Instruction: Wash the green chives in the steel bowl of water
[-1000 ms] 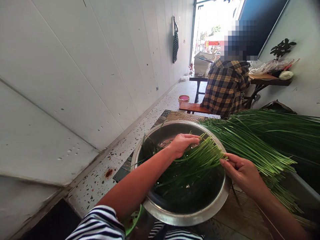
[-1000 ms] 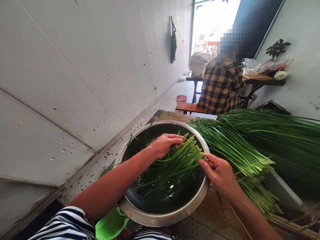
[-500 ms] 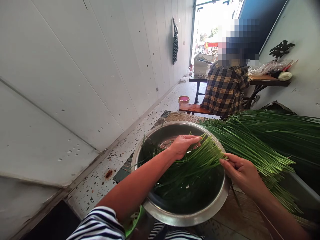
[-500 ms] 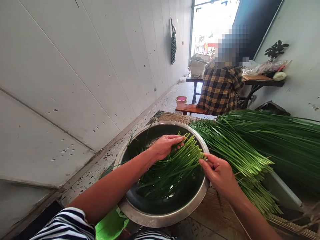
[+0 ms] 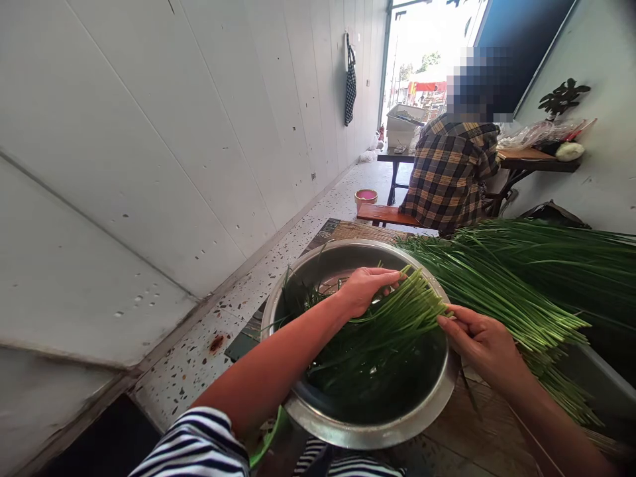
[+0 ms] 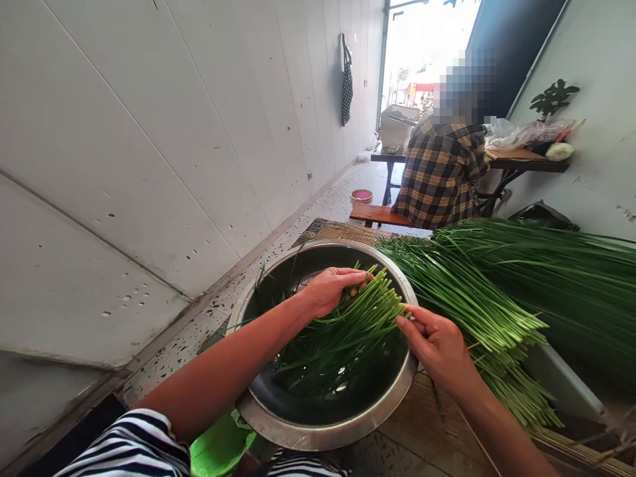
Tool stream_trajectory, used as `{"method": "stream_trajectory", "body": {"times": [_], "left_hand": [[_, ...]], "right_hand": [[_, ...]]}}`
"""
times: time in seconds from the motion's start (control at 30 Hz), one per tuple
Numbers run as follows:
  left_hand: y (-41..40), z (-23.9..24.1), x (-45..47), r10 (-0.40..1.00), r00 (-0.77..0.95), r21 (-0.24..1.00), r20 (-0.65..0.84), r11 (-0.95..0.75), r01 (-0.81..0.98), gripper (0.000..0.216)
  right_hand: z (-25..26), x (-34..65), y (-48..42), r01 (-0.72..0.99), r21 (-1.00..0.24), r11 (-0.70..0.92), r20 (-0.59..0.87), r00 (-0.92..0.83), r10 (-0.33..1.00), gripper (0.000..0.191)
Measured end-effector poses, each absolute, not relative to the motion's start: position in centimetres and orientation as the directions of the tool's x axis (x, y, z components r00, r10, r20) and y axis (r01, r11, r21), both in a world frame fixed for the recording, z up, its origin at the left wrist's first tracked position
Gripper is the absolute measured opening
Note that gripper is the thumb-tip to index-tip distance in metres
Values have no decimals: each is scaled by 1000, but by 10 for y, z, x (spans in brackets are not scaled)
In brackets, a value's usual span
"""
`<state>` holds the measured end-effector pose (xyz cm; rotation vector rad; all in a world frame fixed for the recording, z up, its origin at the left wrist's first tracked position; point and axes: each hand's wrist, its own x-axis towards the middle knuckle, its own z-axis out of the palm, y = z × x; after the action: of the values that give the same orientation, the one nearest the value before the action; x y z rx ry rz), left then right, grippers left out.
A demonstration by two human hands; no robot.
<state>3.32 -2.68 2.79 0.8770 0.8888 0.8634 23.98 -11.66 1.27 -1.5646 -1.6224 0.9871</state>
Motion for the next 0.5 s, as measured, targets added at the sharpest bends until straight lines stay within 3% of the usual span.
{"method": "stream_trajectory", "body": {"times": [0.5], "left_hand": [[-24, 30, 30, 864, 398, 900, -309, 401, -170, 26]], "right_hand": [[18, 238, -117, 495, -869, 2, -36, -66, 997, 52]]}}
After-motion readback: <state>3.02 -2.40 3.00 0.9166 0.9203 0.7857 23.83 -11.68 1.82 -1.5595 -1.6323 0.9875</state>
